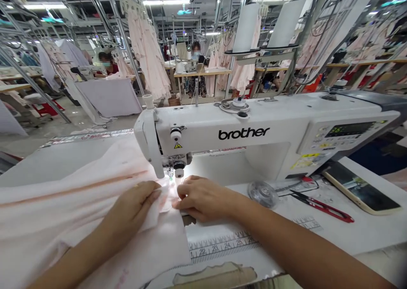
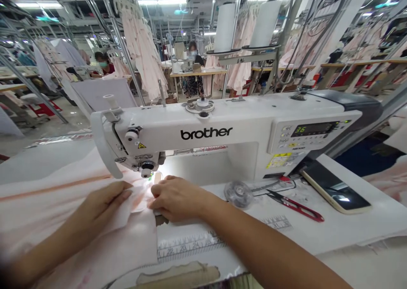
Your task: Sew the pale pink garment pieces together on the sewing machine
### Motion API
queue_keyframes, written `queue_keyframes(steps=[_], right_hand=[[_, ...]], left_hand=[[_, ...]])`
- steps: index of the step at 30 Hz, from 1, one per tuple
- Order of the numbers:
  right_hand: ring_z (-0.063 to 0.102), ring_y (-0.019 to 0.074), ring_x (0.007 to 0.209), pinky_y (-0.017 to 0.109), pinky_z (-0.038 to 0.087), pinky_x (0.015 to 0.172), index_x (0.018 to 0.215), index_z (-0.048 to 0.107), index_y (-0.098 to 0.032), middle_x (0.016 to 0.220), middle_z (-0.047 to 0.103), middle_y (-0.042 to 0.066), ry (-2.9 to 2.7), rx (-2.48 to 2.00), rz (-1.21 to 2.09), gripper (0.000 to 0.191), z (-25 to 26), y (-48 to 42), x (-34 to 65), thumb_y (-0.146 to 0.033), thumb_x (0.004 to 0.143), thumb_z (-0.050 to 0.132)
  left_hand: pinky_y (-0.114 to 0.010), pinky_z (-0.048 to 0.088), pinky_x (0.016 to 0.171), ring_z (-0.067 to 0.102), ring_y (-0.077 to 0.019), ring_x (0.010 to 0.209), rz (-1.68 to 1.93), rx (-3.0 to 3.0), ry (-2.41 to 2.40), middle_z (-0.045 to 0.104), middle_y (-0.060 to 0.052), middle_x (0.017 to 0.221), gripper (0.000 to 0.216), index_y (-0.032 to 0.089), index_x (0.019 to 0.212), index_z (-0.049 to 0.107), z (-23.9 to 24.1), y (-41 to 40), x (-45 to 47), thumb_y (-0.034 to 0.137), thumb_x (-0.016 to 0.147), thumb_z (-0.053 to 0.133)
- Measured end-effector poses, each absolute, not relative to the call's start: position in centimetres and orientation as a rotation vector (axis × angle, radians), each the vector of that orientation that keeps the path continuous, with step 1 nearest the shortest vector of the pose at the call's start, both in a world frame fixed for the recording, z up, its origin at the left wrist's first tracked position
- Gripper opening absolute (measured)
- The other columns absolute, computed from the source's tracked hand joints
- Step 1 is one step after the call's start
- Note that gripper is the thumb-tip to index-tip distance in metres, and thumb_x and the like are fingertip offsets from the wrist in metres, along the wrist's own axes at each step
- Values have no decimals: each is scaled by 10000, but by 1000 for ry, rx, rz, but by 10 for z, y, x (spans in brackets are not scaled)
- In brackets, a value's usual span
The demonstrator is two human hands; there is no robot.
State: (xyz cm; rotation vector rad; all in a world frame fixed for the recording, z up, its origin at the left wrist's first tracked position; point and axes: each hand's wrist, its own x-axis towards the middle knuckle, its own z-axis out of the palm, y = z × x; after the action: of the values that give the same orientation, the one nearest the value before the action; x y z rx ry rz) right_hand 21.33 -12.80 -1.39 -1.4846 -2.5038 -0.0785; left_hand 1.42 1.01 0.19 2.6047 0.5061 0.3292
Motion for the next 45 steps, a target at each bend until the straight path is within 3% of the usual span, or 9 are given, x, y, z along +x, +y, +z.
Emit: queue_keyframes(steps=[4, 8, 13, 17, 21, 28, 35, 41, 45], right_hand=[[480, 132, 638, 269, 374, 757, 932, 691, -204, 729, 581, -22, -2526, -1429, 5, 128, -12, -129, 213, -195, 933, 564], [486, 130, 619, 264, 360, 693, 875, 699, -203, 714, 608, -23, -2508, -1415, 56, 135, -13, -130, 212, -193, 922, 573], [502, 127, 633, 268, 350, 671, 882, 695, -203, 722, 620, -32, -2486, -1432, 54, 120, -15, -130, 212, -185, 912, 580], [496, 125, 631, 265, 355, 674, 875, 693, -207, 724, 624, -29, -2484, -1431, 49, 132, -17, -130, 211, -201, 923, 571], [497, 131, 628, 267, 360, 680, 807, 676, -204, 733, 634, -20, -2476, -1417, 33, 163, -19, -130, 212, -212, 925, 564], [483, 123, 622, 263, 366, 676, 891, 693, -212, 748, 637, -38, -2475, -1422, 13, 115, -18, -131, 211, -214, 921, 582], [482, 121, 624, 260, 366, 663, 818, 678, -210, 772, 648, -30, -2470, -1431, 41, 138, -17, -130, 211, -202, 913, 579], [493, 125, 627, 254, 366, 668, 781, 662, -215, 754, 641, -40, -2463, -1425, 46, 133, -15, -132, 212, -203, 897, 597], [504, 137, 628, 284, 383, 747, 763, 651, -193, 736, 634, -22, -2394, -1533, -37, 236, -20, -130, 212, -287, 953, 546]], left_hand=[[-289, 412, 584, 511, -169, 613, 352, 2606, 632, 505, 26, 647, 376, 224, 716, 399, -21, -8, 15, 479, 980, 318], [-310, 443, 607, 562, -197, 684, 335, 2650, 824, 566, 14, 733, 361, 223, 798, 442, -29, -10, 14, 567, 876, 521], [-330, 466, 742, 596, -219, 880, 489, 2827, 612, 630, -16, 944, 167, 241, 1056, 546, -38, -3, 8, 301, 902, 537], [-353, 432, 792, 541, -217, 820, 766, 3087, 166, 584, -32, 835, 287, 194, 1081, 586, -39, -2, 7, 55, 862, 464], [-379, 422, 837, 544, -240, 882, 891, 3188, -147, 616, -82, 934, 344, 134, 1060, 582, -31, -8, 12, -33, 829, 388], [-271, 467, 761, 571, -183, 878, 626, 2946, 167, 605, -35, 977, 264, 191, 1054, 566, -38, -9, 13, 61, 842, 480], [-312, 441, 726, 542, -193, 768, 872, 3172, -150, 597, -52, 855, 419, 147, 1117, 580, -32, -8, 11, -41, 797, 386], [-351, 420, 902, 548, -223, 1035, 671, 3090, -175, 639, -75, 1081, 380, 150, 1104, 594, -31, -6, 10, -16, 835, 383], [-303, 441, 908, 549, -200, 1045, 601, 3021, -182, 632, -65, 1132, 334, 163, 1173, 583, -34, -1, 9, 73, 882, 447]])
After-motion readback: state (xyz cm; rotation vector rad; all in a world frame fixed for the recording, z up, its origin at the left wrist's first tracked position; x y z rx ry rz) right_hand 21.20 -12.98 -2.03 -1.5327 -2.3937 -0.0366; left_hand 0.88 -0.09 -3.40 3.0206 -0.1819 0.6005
